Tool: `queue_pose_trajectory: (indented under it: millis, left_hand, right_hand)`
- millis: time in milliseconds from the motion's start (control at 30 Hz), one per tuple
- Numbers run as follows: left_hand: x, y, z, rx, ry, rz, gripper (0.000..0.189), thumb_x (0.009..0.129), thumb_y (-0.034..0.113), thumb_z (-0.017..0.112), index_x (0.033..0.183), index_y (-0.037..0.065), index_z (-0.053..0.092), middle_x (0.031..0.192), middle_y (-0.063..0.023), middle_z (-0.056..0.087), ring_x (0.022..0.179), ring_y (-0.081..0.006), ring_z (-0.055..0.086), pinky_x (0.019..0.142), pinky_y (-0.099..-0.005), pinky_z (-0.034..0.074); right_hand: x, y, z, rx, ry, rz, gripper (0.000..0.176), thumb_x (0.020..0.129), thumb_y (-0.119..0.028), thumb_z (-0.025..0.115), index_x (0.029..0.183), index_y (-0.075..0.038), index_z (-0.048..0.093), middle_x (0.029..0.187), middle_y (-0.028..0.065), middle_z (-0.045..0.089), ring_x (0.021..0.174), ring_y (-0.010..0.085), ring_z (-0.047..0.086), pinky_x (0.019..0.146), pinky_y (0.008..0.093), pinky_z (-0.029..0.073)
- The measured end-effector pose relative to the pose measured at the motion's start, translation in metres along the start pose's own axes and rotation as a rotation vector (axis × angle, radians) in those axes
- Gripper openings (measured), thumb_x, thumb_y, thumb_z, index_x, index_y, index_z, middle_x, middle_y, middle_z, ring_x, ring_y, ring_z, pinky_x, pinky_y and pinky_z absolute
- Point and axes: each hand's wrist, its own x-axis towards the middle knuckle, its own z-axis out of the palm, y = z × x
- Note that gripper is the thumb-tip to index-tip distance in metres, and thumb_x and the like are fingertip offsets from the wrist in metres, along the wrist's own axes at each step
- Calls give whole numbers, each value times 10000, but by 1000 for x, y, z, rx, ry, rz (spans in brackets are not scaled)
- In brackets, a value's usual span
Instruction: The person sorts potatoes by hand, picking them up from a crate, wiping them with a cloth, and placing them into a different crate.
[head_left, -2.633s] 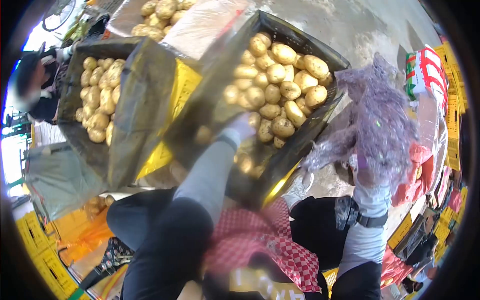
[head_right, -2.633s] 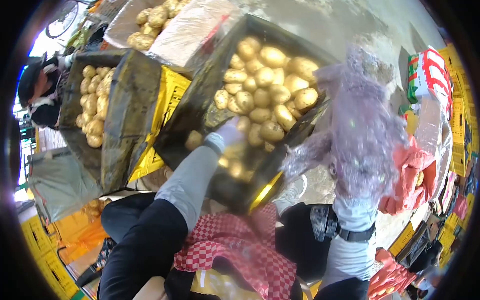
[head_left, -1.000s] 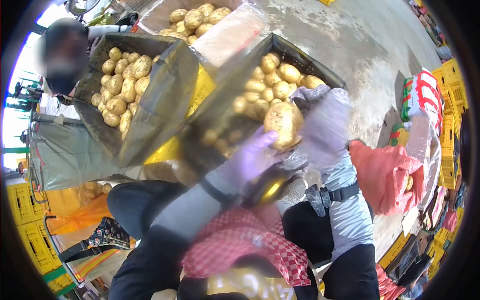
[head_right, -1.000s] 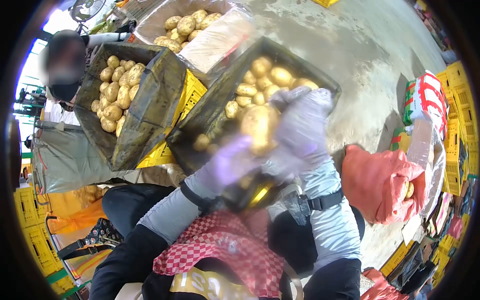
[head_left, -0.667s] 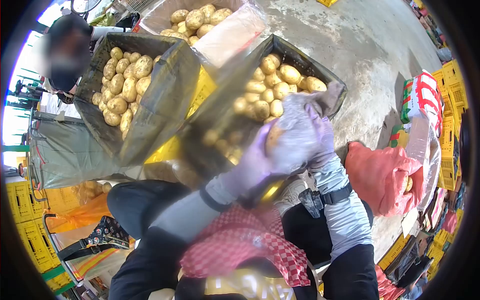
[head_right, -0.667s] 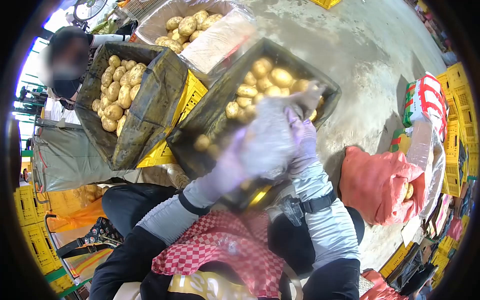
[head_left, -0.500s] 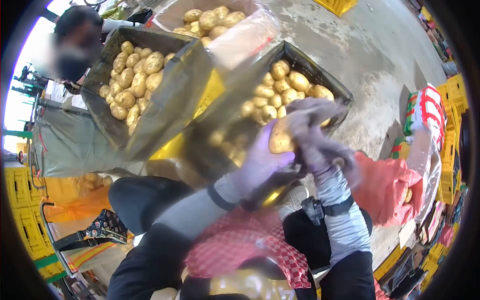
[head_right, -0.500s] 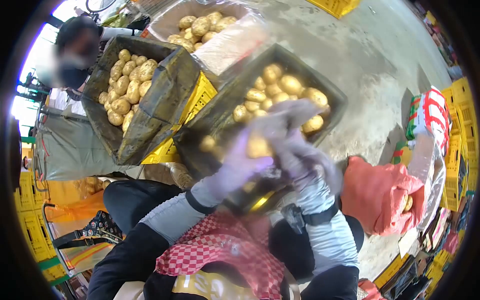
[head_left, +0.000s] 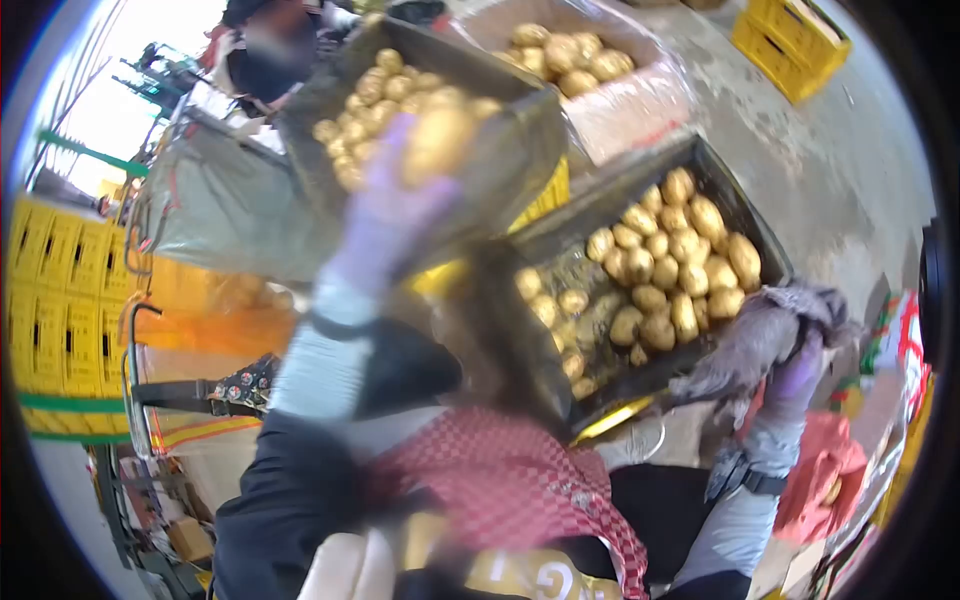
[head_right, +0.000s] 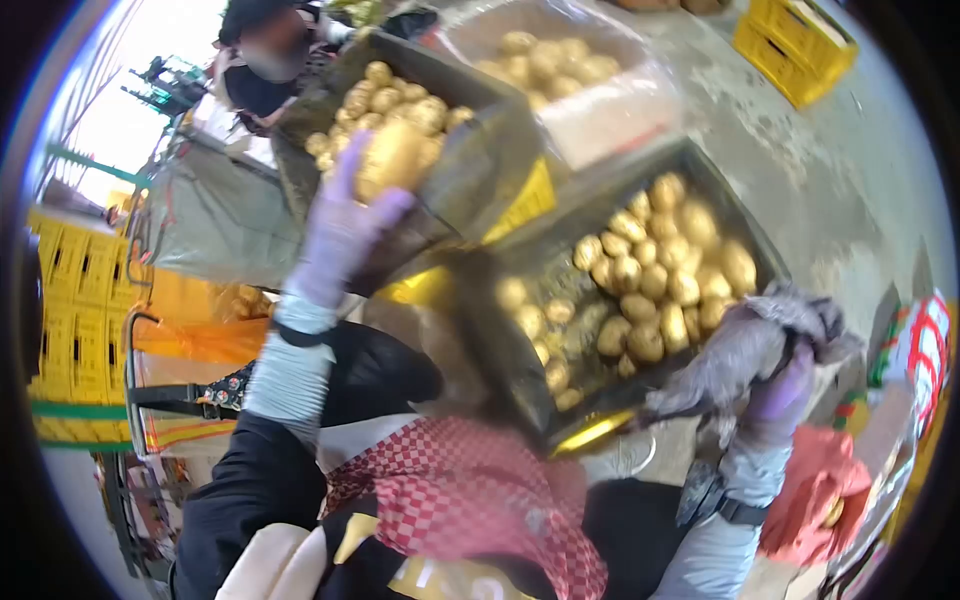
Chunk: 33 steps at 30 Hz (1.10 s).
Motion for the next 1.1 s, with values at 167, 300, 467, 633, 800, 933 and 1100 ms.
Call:
queue_pose_trajectory:
  millis: [167,300,467,633,800,933,1100]
  left_hand:
    - [8,22,12,-159,-61,142,568,832,127,728,1333,-25,508,1314,-162,543,1233,-243,513,1070,-334,383]
    - [-34,29,155,-349,-791,86,476,863,218,679,1286,22,583,1293,-179,591,1236,-272,542,1040,-368,420]
    - [-112,-50,357,378,-1314,128,433,839,335,652,1178,66,665,1131,-182,680,1050,-316,657,918,-417,509]
    - [-128,-74,354,526,-1431,0,394,847,297,641,1184,99,684,1194,-132,679,1137,-280,638,939,-424,498]
    - [-94,-53,339,726,-1512,66,356,850,274,641,1152,98,708,1233,-128,665,1170,-270,625,943,-458,479]
    - [-102,-36,346,757,-1596,44,366,842,289,648,1145,94,713,1229,-114,669,1169,-268,626,963,-434,469]
    - [-112,-48,332,590,-1570,0,385,839,311,658,1151,90,705,1226,-140,659,1163,-289,618,966,-396,480]
  right_hand:
    - [4,-39,-9,29,403,-37,458,1007,-244,318,1302,40,524,1302,145,567,1219,266,545,1063,396,431]
    - [5,-29,-15,-37,331,-9,444,998,-233,356,1289,55,529,1273,160,593,1173,268,580,1009,394,468]
    - [0,0,-31,-513,187,-196,439,982,-261,385,1214,73,551,1170,196,625,1078,268,616,977,380,470]
    - [5,8,-24,-148,254,-6,471,987,-272,325,1254,68,513,1272,175,570,1180,270,560,1020,405,446]
    - [0,17,-38,-96,146,93,465,969,-227,354,1348,15,473,1339,154,538,1236,270,530,1059,418,423]
    - [-9,36,-60,-448,58,-44,418,960,-128,354,1330,9,492,1330,146,545,1219,251,536,1053,398,420]
    - [-8,9,-29,-574,26,53,428,964,-190,379,1321,10,501,1334,147,542,1223,259,533,1053,410,420]
